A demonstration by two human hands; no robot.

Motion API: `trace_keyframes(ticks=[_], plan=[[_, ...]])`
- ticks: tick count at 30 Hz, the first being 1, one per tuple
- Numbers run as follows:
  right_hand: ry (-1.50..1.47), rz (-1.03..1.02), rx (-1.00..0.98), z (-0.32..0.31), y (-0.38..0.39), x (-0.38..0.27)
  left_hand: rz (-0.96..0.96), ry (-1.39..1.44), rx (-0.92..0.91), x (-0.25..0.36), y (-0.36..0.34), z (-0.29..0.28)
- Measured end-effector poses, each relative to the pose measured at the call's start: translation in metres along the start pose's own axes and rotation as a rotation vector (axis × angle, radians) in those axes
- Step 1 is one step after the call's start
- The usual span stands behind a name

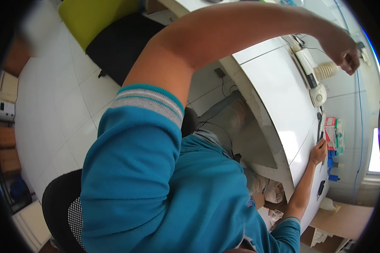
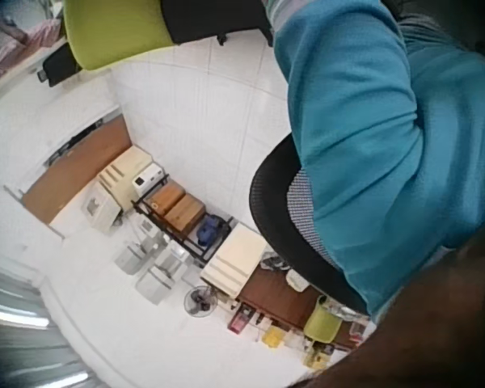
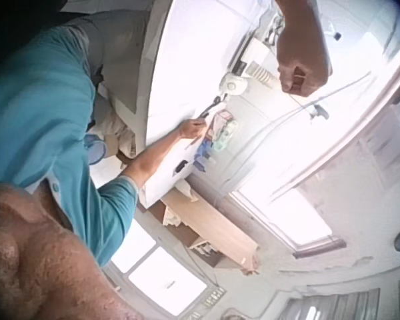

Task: The person prepares a rotary tool and then sands the surface of a dental model by hand using the tool.

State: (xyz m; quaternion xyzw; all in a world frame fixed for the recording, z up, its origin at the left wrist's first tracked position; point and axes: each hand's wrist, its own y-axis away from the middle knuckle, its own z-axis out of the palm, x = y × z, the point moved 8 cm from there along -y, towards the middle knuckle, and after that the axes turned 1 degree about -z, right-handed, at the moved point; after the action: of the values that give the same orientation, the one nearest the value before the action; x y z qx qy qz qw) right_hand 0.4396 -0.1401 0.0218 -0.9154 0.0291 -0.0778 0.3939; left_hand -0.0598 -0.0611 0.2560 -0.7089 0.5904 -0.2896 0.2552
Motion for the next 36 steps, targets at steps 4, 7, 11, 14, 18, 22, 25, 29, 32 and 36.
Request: trace_keyframes(ticks=[4, 7, 11, 14, 18, 22, 25, 29, 32, 36], plan=[[-0.027, 0.029, -0.035, -0.004, 0.008, -0.002, 0.105, 0.145, 0.009, 0.012, 0.0, 0.044], [-0.083, 0.064, -0.031, -0.012, 0.016, -0.001, 0.162, 0.103, 0.021, 0.02, -0.003, 0.087], [-0.148, 0.085, -0.061, -0.013, 0.011, -0.039, -0.012, 0.345, -0.033, -0.014, 0.028, 0.126], [-0.213, 0.063, -0.034, -0.033, 0.004, -0.037, -0.129, 0.45, -0.055, -0.028, 0.024, 0.133], [-0.22, 0.059, -0.073, -0.028, 0.002, -0.04, -0.281, 0.501, -0.043, -0.075, 0.041, 0.166], [-0.259, 0.052, -0.082, -0.027, 0.0, -0.041, -0.347, 0.502, -0.031, -0.092, 0.027, 0.196], [-0.275, 0.042, -0.073, -0.03, 0.001, -0.035, -0.375, 0.486, 0.02, -0.086, 0.002, 0.23], [-0.301, 0.009, -0.066, -0.031, 0.0, -0.04, -0.35, 0.342, 0.065, -0.082, -0.022, 0.288], [-0.294, -0.005, -0.109, -0.028, 0.0, -0.042, -0.357, 0.213, 0.145, -0.087, -0.045, 0.323], [-0.323, 0.018, -0.148, -0.026, -0.002, -0.043, -0.186, -0.024, 0.151, -0.099, -0.081, 0.357]])
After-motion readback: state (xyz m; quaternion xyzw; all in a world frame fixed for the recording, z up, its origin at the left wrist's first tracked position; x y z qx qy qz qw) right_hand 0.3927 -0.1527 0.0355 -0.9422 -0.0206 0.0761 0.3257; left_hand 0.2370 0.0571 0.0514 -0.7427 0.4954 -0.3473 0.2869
